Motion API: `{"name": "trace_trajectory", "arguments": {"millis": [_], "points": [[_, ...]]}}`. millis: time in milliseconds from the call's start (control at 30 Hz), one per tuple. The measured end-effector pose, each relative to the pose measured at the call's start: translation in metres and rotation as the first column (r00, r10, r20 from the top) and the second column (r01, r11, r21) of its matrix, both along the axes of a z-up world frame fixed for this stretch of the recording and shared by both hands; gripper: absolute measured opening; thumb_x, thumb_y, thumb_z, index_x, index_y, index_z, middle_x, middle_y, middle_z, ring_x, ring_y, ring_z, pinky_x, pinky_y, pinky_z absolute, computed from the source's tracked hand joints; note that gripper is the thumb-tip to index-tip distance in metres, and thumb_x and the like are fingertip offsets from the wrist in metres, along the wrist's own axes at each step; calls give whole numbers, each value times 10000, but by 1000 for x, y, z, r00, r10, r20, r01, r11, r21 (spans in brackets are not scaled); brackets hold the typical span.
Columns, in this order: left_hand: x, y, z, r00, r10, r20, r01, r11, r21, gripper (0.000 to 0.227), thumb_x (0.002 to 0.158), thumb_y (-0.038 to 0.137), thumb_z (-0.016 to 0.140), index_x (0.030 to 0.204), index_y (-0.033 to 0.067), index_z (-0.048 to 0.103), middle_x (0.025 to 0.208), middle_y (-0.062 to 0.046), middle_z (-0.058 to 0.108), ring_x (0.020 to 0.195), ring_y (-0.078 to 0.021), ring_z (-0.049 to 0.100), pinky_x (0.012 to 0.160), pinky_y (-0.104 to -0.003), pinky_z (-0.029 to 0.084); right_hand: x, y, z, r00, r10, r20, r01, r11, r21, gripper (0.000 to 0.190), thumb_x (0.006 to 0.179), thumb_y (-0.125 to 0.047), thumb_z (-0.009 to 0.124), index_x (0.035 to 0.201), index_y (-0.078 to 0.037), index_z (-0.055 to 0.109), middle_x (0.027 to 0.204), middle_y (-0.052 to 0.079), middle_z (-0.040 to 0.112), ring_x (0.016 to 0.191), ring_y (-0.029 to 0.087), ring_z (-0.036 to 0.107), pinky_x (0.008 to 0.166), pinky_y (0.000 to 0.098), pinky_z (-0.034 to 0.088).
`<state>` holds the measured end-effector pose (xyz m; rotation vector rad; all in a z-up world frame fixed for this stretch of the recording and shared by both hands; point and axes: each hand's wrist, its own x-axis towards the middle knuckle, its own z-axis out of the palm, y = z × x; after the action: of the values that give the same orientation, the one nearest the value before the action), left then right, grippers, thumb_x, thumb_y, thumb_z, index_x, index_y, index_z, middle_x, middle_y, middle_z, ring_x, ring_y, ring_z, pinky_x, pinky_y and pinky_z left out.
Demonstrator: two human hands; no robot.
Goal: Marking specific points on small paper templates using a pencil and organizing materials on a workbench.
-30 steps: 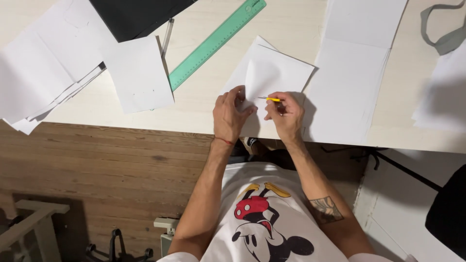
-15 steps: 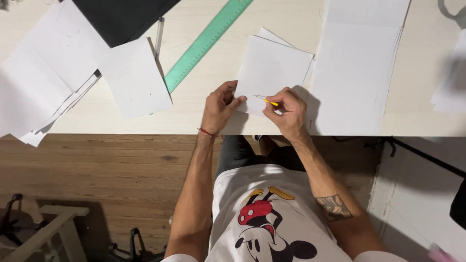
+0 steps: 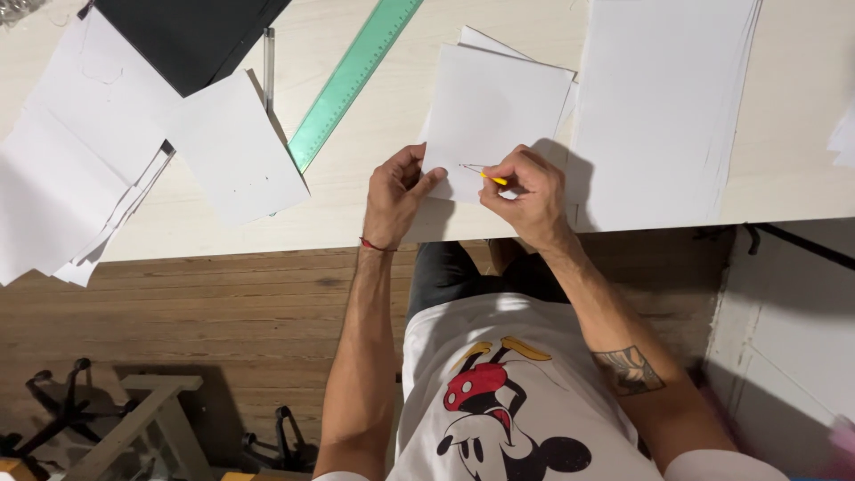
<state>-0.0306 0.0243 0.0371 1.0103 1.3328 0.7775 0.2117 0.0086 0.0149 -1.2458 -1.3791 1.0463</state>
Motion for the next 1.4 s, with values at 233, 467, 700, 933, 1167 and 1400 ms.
{"name": "trace_trajectory", "arguments": {"millis": [233,467,700,933,1167,1400], "points": [[2,0,1,1000,4,13,-4,1000,5,230,1090,125,880,1306,67,829,1044,-96,866,1156,-171,756,1143,-466,622,1,-1,-7,999,-5,-33,4,1000,-3,128,930,105,911,1020,34,856,870,158,722,759,245,823,670,331,701],[-7,-8,-28,1000,8,9,-8,1000,0,233,1098,127,878,1320,73,835,1055,-109,863,1151,-184,761,1135,-476,623,0,0,-13,1000,-13,3,12,1000,8,104,955,55,937,999,27,847,858,165,722,735,273,819,652,330,697],[1,-2,-14,1000,5,10,-5,1000,11,228,1100,130,875,1320,83,835,1037,-92,851,1144,-160,743,1133,-457,627,-3,3,-11,1000,-22,0,22,1000,16,105,951,63,934,983,26,841,839,170,713,714,278,815,640,335,697],[8,0,-3,999,48,21,-48,999,1,214,1104,94,853,1317,89,836,1076,-82,853,1175,-171,735,1137,-447,611,9,13,23,988,85,128,-81,996,-39,92,981,42,891,988,-3,811,839,177,704,696,299,788,535,350,642],[18,-1,18,996,37,-77,-38,999,-13,395,1031,107,932,1387,91,762,1173,-193,858,1285,-292,737,1145,-489,602,16,13,40,987,156,-37,-160,952,-262,72,1056,22,823,1122,38,798,953,245,792,734,303,804,584,376,702],[12,1,7,945,-5,-328,-11,999,-47,640,909,309,1062,1401,134,692,1095,-256,884,1094,-370,861,960,-480,663,21,13,28,976,199,-85,-215,932,-292,115,1116,-9,787,1212,55,789,1032,252,773,867,334,853,686,397,752]]}}
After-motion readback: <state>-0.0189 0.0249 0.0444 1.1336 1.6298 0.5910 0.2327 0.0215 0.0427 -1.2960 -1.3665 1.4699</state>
